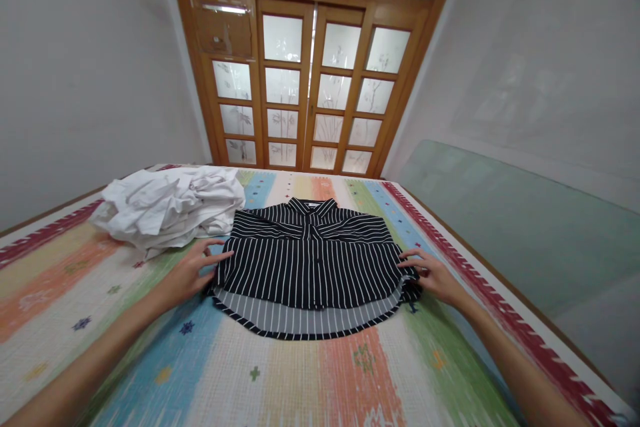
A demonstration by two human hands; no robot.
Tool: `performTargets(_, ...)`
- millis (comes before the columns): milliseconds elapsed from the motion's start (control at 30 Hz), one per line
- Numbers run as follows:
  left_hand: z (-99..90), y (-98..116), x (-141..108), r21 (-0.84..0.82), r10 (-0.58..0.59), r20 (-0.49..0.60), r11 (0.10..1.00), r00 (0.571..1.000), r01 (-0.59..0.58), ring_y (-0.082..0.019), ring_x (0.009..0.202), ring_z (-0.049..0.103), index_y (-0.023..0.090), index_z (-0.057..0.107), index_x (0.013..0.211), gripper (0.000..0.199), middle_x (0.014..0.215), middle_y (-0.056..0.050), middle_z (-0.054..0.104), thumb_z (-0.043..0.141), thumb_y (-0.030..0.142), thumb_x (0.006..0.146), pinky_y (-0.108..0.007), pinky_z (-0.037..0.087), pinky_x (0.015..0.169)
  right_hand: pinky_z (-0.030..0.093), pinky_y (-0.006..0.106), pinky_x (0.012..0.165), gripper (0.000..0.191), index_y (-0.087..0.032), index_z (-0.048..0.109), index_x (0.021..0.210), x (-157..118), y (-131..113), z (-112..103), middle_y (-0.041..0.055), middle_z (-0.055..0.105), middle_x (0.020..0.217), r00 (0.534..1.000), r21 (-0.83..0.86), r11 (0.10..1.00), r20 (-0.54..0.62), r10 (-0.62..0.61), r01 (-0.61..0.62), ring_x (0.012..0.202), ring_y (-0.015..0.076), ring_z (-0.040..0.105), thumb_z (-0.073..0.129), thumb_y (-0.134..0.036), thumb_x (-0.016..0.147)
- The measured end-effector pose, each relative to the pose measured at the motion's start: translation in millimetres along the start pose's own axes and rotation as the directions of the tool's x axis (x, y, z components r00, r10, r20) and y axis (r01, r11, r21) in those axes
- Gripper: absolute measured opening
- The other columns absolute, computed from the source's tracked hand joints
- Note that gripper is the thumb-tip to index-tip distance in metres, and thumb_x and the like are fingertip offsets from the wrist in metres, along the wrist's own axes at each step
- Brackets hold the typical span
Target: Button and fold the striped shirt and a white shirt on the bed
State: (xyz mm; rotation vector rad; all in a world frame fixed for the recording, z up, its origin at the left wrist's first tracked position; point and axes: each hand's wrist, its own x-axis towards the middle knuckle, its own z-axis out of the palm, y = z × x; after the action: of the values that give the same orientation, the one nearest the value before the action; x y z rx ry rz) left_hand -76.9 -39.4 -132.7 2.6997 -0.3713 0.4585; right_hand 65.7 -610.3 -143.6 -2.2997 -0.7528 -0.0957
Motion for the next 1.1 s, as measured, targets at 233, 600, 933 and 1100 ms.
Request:
performTargets(233,2.3,5.1,45.6,-0.146,-0.020,-0.096,0.989,0.995,0.006,-0.023,0.098,0.062,0.021,0.070,0.088,0.029,0.103,-0.007,0.071,0.049,0.040,0.083,-0.035,0.047,0.094,0.050,0.033,0.069,0.049,-0.019,0.073,0.079,43.4,-5.3,-3.7,0.0101,0.070,0.088,0.990,0.117,0.991,-0.116,0.077,-0.063,0.081,0.0240,0.063,0.062,-0.066,0.072)
performTargets(600,34.3,-20.9,97.3,-0.157,-0.458,-0.330,0.889,0.825,0.431,-0.023,0.074,0.066,0.016,0.068,0.083,0.037,0.081,-0.008,0.072,0.040,0.041,0.079,-0.031,0.050,0.070,0.039,0.026,0.047,0.049,-0.016,0.070,0.071,117.7,41.6,13.1,0.0029,0.063,0.059,0.917,0.138,0.944,-0.230,0.326,-0.301,0.049,0.0150,0.051,0.060,-0.063,0.066)
performTargets(933,47.0,-16.2,126.6,0.058,-0.489,-0.308,0.847,0.816,0.529,-0.026,0.080,0.067,0.017,0.069,0.084,0.034,0.082,-0.010,0.072,0.038,0.033,0.087,-0.033,0.048,0.073,0.036,0.025,0.052,0.035,-0.020,0.065,0.061,148.8,56.2,28.8,0.0036,0.063,0.054,0.819,-0.094,0.857,-0.361,0.445,-0.507,0.056,0.0181,0.058,0.054,-0.048,0.078)
performTargets(1100,39.0,-3.8,104.1,0.160,-0.402,-0.292,0.874,0.868,0.458,-0.026,0.086,0.066,0.014,0.062,0.102,0.035,0.093,-0.012,0.070,0.041,0.037,0.088,-0.034,0.049,0.077,0.041,0.028,0.060,0.030,-0.018,0.066,0.084,129.3,46.8,27.1,0.0072,0.068,0.073,0.802,-0.176,0.828,-0.419,0.427,-0.532,0.065,0.0196,0.061,0.056,-0.046,0.079)
